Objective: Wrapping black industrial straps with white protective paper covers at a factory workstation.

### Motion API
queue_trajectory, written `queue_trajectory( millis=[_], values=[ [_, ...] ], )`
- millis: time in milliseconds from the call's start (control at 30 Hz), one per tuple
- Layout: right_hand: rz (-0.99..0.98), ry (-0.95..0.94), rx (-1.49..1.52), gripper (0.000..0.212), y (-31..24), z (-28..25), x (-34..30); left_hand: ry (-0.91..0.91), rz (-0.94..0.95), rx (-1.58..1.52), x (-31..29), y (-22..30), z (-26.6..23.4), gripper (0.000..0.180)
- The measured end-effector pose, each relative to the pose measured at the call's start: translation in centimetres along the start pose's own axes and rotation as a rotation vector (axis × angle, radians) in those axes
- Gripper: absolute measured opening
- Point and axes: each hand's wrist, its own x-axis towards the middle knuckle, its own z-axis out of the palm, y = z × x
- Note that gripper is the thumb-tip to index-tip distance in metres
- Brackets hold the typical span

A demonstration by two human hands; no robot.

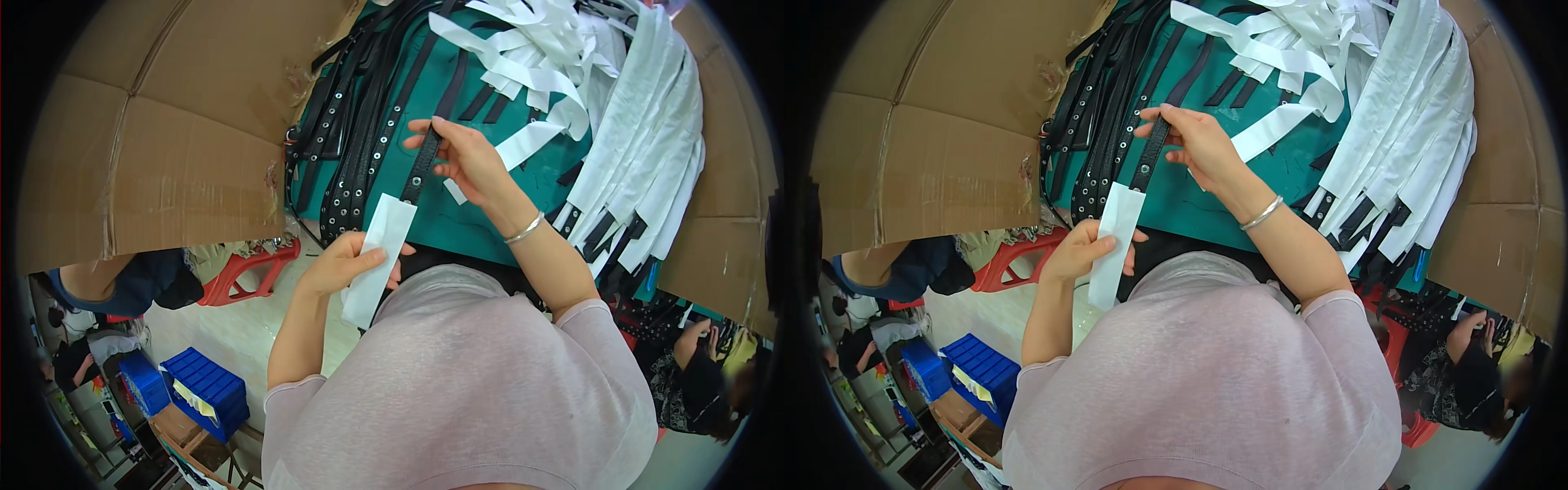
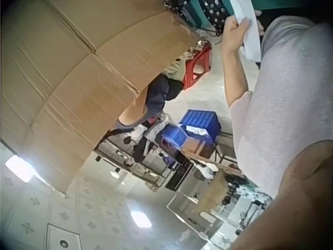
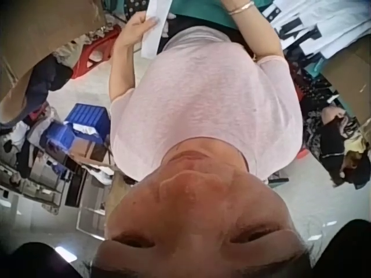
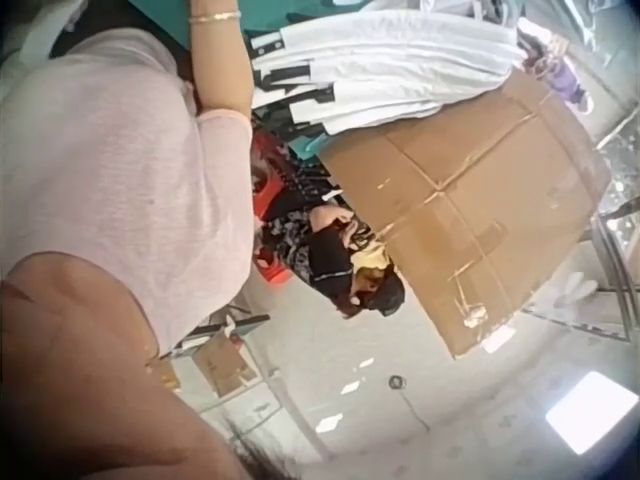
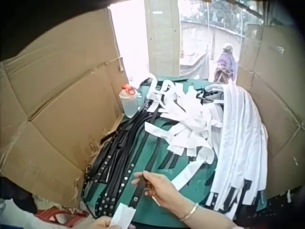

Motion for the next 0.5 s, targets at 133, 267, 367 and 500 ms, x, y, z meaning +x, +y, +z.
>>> queue_trajectory(
  millis=[133,267,367,500],
  values=[
    [-0.203,0.022,-0.178,0.038,-0.7,1.6,-0.5,-0.131,0.063,-0.372,0.5,-0.6,1.0,0.056],
    [-0.378,0.025,-0.356,0.038,-0.1,2.3,-1.4,-0.099,0.128,-0.384,1.1,0.7,1.1,0.060],
    [-0.367,-0.059,-0.304,0.038,1.5,3.0,-2.3,-0.019,0.122,-0.317,1.5,1.3,0.8,0.058],
    [-0.066,0.005,0.118,0.037,-0.9,1.2,0.0,0.001,0.046,-0.298,1.2,1.1,0.6,0.052]
  ],
)
